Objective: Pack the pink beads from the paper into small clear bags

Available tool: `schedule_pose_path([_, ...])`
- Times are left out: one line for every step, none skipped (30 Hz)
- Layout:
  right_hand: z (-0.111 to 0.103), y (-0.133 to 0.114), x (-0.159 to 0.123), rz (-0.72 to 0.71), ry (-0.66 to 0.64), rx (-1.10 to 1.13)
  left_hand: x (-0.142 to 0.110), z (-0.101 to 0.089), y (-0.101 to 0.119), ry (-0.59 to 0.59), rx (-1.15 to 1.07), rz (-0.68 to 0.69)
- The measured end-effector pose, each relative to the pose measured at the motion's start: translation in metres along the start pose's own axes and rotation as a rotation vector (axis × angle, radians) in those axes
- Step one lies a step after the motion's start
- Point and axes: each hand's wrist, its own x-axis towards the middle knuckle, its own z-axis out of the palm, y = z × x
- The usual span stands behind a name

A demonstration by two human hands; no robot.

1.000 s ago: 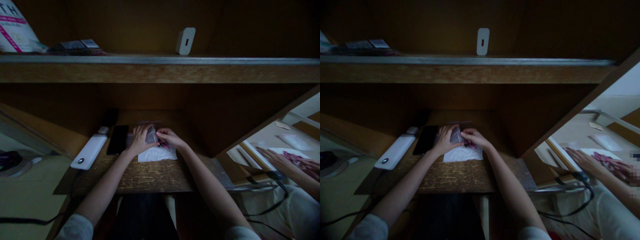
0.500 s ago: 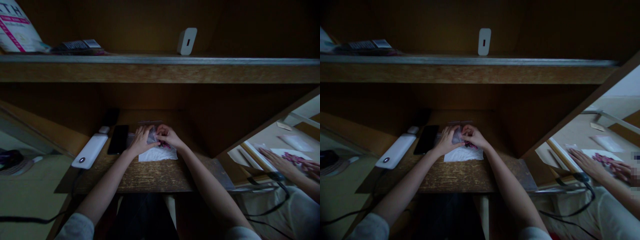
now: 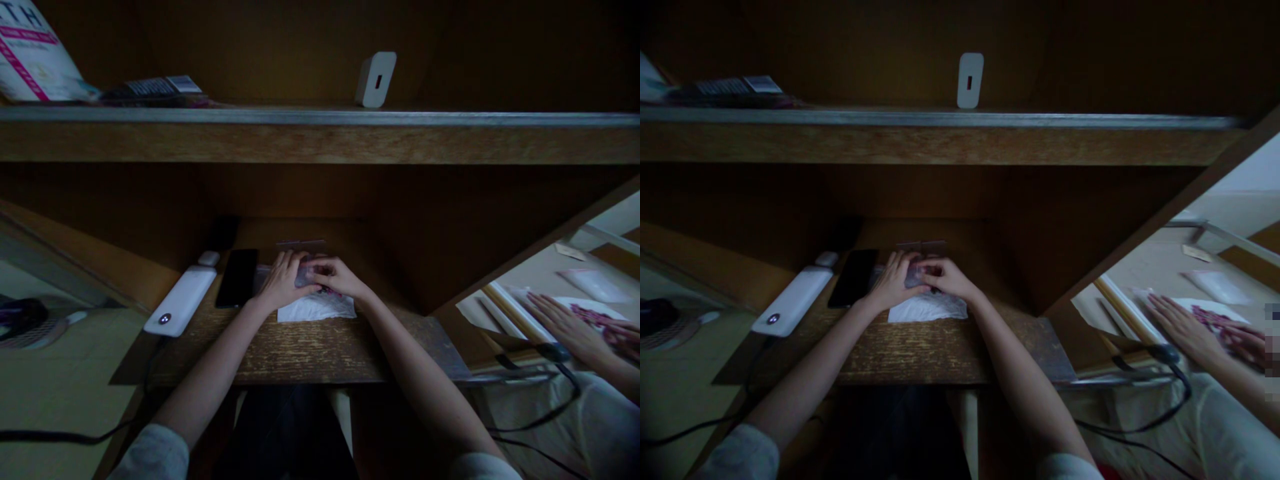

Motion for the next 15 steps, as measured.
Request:
schedule_pose_path([0.000, 0.000, 0.000, 0.011, 0.005, -0.001, 0.000, 0.000, 0.000, -0.004, -0.012, -0.007])
schedule_pose_path([-0.001, 0.000, 0.000, 0.024, 0.014, -0.003, 0.000, -0.001, 0.001, -0.008, -0.023, -0.011])
schedule_pose_path([-0.002, 0.001, 0.000, 0.036, 0.021, -0.005, 0.000, -0.001, 0.001, -0.013, -0.032, -0.015])
schedule_pose_path([-0.002, 0.001, -0.001, 0.045, 0.023, -0.005, 0.000, -0.001, 0.001, -0.020, -0.039, -0.019])
schedule_pose_path([-0.003, 0.001, -0.001, 0.053, 0.016, -0.002, 0.000, -0.001, 0.001, -0.029, -0.044, -0.021])
schedule_pose_path([-0.004, 0.000, -0.001, 0.061, 0.005, 0.004, 0.000, 0.000, 0.001, -0.039, -0.046, -0.023])
schedule_pose_path([-0.005, 0.000, -0.002, 0.070, -0.005, 0.011, 0.000, 0.000, 0.000, -0.048, -0.045, -0.024])
schedule_pose_path([-0.006, -0.001, -0.002, 0.078, -0.010, 0.018, 0.000, 0.000, 0.000, -0.056, -0.043, -0.024])
schedule_pose_path([-0.007, -0.002, -0.002, 0.083, -0.002, 0.021, 0.000, -0.001, -0.001, -0.060, -0.040, -0.024])
schedule_pose_path([-0.009, -0.002, -0.002, 0.085, 0.016, 0.022, 0.000, -0.001, -0.001, -0.061, -0.037, -0.025])
schedule_pose_path([-0.011, -0.002, -0.002, 0.087, 0.043, 0.022, 0.000, -0.002, -0.002, -0.059, -0.031, -0.027])
schedule_pose_path([-0.013, -0.002, -0.002, 0.090, 0.076, 0.019, 0.000, -0.002, -0.002, -0.054, -0.024, -0.032])
schedule_pose_path([-0.016, 0.000, -0.002, 0.097, 0.110, 0.012, 0.000, -0.003, -0.002, -0.045, -0.015, -0.040])
schedule_pose_path([-0.019, 0.002, -0.002, 0.108, 0.140, -0.002, 0.000, -0.004, -0.003, -0.034, -0.004, -0.051])
schedule_pose_path([-0.022, 0.004, -0.002, 0.121, 0.159, -0.024, 0.000, -0.005, -0.003, -0.022, 0.007, -0.063])
